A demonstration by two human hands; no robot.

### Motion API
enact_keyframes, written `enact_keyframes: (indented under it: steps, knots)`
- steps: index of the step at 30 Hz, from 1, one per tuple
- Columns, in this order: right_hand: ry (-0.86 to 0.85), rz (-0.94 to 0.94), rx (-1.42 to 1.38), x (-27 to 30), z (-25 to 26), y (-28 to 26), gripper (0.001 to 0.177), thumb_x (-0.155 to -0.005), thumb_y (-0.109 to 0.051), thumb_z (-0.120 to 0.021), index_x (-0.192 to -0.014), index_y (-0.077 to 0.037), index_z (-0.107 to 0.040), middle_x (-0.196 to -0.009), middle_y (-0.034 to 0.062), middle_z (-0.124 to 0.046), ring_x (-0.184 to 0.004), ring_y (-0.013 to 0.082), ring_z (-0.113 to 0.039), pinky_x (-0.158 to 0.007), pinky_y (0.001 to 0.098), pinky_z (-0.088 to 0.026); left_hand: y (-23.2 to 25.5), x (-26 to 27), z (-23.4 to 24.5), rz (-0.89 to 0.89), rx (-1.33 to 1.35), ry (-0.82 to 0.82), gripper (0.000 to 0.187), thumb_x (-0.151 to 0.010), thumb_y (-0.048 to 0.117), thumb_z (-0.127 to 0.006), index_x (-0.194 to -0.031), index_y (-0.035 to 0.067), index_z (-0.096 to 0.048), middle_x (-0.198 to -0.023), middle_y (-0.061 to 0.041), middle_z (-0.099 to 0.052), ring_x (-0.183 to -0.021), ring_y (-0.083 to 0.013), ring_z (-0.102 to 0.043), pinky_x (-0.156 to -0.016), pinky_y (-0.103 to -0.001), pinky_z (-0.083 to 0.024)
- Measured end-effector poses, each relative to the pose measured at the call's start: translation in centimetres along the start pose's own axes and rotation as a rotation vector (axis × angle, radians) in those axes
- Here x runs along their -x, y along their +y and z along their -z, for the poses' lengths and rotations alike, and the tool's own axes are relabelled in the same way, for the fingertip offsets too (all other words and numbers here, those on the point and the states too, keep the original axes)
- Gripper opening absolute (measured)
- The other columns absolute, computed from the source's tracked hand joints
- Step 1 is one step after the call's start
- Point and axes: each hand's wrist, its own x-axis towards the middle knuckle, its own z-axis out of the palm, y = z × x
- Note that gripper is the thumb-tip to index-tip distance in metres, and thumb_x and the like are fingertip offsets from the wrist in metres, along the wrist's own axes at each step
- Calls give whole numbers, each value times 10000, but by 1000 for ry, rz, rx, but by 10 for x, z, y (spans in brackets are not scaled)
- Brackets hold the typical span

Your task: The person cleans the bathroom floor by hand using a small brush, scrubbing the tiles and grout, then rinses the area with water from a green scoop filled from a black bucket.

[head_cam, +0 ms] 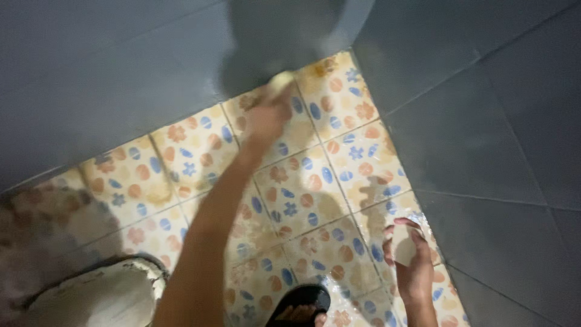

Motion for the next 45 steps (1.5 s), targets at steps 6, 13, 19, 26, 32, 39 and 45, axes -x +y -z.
enact_keyframes:
  steps: [6, 13, 19, 26, 32, 39, 45]
  knots:
    - [48, -73, -74, 5, -2, 17, 338, -1031, -303, -411, -1227, -76, -567, -956, 73, -633, -712, 157, -551, -587, 315, -370, -89, 82, 14, 223, -155, 101, 458, -866, 176, -677, -1322, 146, -714, -1246, -216, -685, -776, -271, -706, -547, -394, -564]
    - [64, -88, -104, 5, -10, 17, 356, -1005, -304, -419, -1221, -58, -559, -955, 83, -641, -714, 160, -565, -626, 300, -420, 54, -91, -40, -299, -306, 86, 780, -890, 248, -704, -1614, 283, -417, -1483, -221, -485, -955, -291, -707, -670, -401, -605]
    - [8, -28, -84, 8, -4, 4, 379, -987, -310, -401, -1208, -50, -564, -909, 112, -650, -593, 187, -503, -518, 320, -372, 117, -114, -71, -334, -256, 439, 614, -978, 330, -703, -1529, 324, -430, -1411, -69, -465, -945, -263, -700, -775, -389, -597]
    - [98, -44, -129, 16, 9, 13, 371, -997, -308, -359, -1197, -75, -567, -918, 120, -640, -613, 181, -495, -519, 316, -368, 285, 69, -78, 65, -12, -58, 711, -987, 445, -635, -1597, 149, -423, -1430, -211, -416, -838, -332, -686, -735, -451, -595]
    - [198, 26, -206, 34, 49, 13, 351, -1020, -302, -348, -1205, -85, -553, -950, 119, -626, -661, 182, -526, -534, 305, -364, 284, 132, -100, -64, 242, 150, 708, -924, 455, -706, -1366, -66, -519, -1060, -215, -675, -662, -294, -672, -606, -416, -554]
    - [159, -20, -35, 55, 93, 29, 401, -986, -265, -297, -1186, -47, -568, -939, 112, -631, -599, 179, -491, -507, 318, -364, 188, -63, -63, 58, -77, -106, 645, -957, 372, -575, -1557, 149, -500, -1481, -300, -443, -992, -353, -650, -777, -523, -522]
    - [48, -61, 155, 73, 148, 47, 433, -995, -228, -257, -1210, -60, -593, -891, 87, -653, -551, 158, -458, -470, 307, -384, 297, 123, -75, -283, -139, 180, 718, -899, 328, -607, -1547, 49, -470, -1417, -254, -451, -1010, -317, -675, -919, -373, -579]
